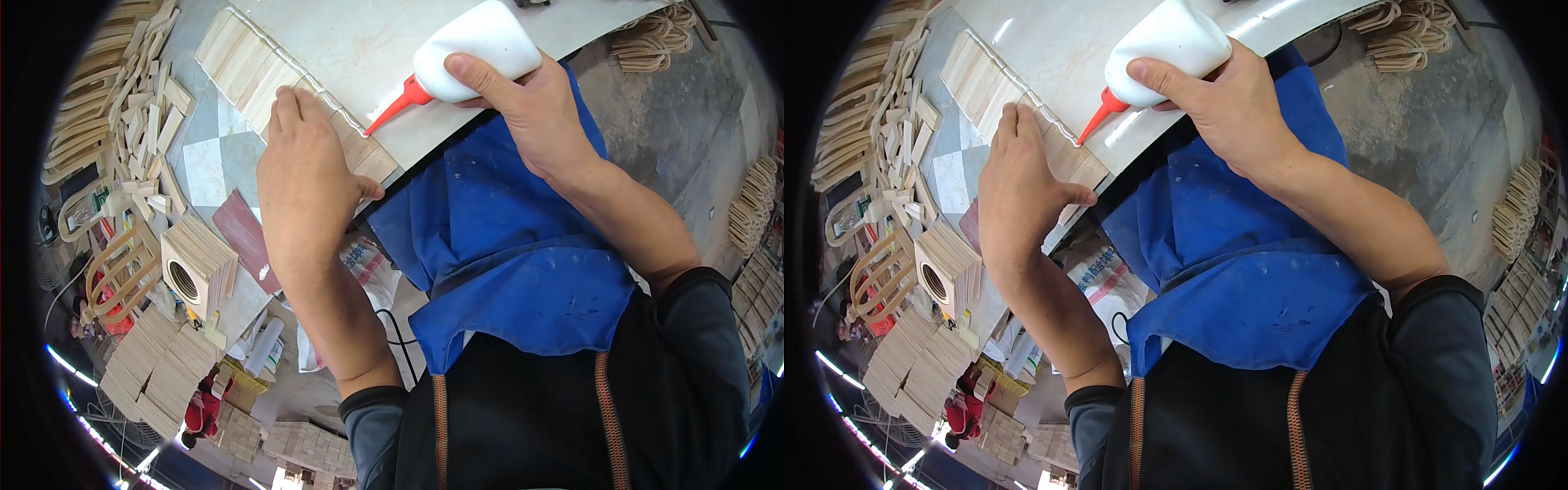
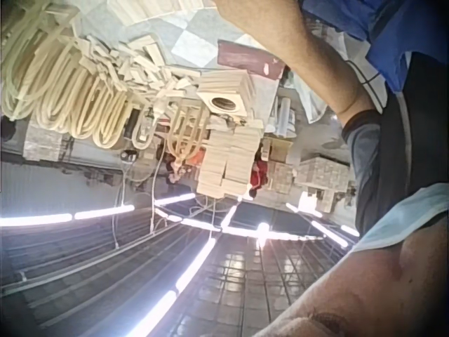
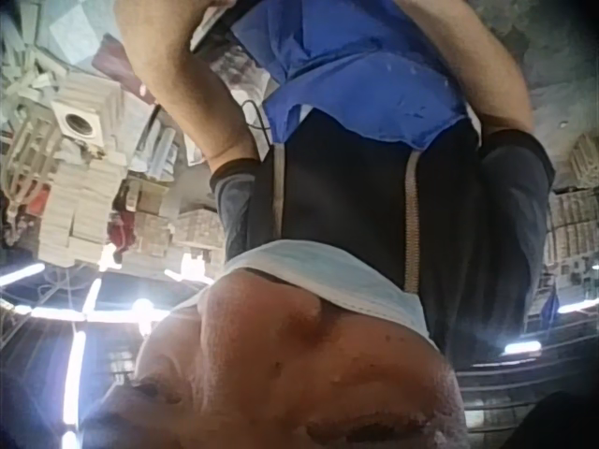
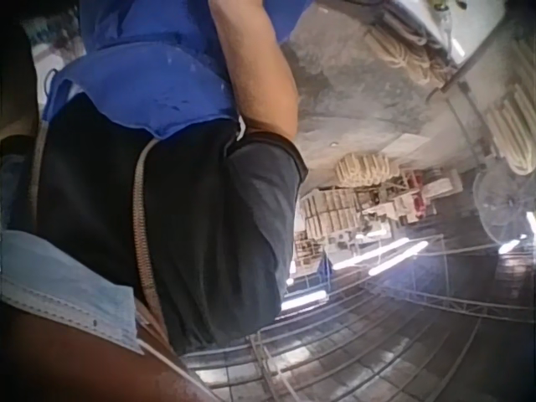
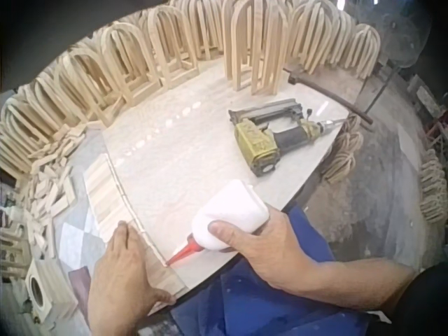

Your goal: Assembling wooden chair frames by applying glue and using a pneumatic nail gun to join pieces.

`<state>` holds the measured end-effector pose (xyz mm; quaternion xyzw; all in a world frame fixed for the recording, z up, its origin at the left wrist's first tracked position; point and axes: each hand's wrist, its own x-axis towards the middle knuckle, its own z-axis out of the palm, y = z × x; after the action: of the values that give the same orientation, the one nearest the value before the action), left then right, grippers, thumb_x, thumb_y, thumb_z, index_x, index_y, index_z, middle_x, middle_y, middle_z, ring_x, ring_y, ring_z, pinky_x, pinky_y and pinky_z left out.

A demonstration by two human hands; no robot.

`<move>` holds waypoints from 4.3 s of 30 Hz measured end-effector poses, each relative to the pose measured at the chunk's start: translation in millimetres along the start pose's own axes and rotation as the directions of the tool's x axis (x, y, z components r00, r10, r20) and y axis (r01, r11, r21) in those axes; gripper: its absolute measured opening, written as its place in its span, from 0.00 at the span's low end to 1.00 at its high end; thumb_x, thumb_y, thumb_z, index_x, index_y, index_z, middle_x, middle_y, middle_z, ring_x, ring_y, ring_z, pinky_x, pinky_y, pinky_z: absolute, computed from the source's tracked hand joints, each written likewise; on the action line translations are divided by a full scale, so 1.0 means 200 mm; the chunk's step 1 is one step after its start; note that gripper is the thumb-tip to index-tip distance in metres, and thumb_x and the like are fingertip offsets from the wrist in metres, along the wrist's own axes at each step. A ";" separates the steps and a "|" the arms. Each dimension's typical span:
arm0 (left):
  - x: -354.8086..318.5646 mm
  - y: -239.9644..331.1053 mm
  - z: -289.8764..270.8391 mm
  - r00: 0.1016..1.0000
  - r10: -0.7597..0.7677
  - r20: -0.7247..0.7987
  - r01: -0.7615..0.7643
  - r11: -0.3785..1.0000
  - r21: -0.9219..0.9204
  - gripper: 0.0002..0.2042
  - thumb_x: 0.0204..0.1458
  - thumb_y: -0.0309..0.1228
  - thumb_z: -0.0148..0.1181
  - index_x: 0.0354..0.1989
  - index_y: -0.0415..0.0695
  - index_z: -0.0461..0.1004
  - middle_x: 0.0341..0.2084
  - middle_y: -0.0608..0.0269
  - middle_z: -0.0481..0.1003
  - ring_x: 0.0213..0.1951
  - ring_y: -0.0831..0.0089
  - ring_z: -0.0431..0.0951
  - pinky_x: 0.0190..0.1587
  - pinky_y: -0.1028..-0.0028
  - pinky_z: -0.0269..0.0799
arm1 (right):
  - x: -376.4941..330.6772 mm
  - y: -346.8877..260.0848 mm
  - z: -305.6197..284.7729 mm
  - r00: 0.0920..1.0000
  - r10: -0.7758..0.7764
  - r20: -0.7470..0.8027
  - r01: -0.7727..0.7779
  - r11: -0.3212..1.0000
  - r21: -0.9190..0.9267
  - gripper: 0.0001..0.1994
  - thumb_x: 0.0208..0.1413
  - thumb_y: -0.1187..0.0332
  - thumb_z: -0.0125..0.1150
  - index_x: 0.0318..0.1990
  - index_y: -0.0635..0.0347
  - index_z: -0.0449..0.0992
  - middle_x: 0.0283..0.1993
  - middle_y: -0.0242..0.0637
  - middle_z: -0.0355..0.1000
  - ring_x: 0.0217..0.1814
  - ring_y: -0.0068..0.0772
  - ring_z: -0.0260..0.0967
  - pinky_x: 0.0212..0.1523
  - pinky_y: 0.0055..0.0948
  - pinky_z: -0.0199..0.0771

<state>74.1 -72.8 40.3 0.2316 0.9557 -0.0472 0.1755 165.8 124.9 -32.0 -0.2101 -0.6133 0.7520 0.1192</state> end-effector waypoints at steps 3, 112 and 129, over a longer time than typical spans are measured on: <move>0.00 0.00 0.00 1.000 0.002 -0.004 -0.002 1.000 0.012 0.62 0.25 0.30 0.92 0.76 0.24 0.64 0.77 0.34 0.67 0.76 0.47 0.71 0.76 0.60 0.70 | -0.01 0.00 -0.01 1.000 -0.007 0.004 0.007 1.000 -0.031 0.23 0.66 0.63 0.79 0.56 0.76 0.82 0.47 0.53 0.86 0.44 0.38 0.89 0.44 0.28 0.94; -0.36 -0.13 0.35 0.767 0.076 -0.637 -0.307 0.915 -0.261 0.13 0.56 0.28 0.75 0.49 0.43 0.85 0.48 0.59 0.80 0.52 0.59 0.78 0.58 0.62 0.74 | 1.20 -1.35 -0.50 0.619 -0.780 0.088 0.276 0.111 -0.955 0.13 0.71 0.60 0.67 0.46 0.62 0.84 0.34 0.30 0.82 0.34 0.26 0.77 0.36 0.30 0.73; -0.13 0.13 0.29 0.795 0.011 -0.606 -0.514 0.543 -0.664 0.12 0.57 0.21 0.73 0.49 0.40 0.84 0.36 0.60 0.79 0.36 0.63 0.77 0.41 0.69 0.75 | 0.42 -0.55 -0.07 0.793 -0.424 0.437 0.609 0.562 -0.560 0.09 0.64 0.74 0.73 0.47 0.68 0.84 0.40 0.39 0.82 0.31 0.29 0.75 0.34 0.27 0.78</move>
<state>126.4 -71.3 -5.1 0.2773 0.8297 0.4844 -0.0081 89.0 198.3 57.6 0.0496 -0.8865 0.4267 0.1720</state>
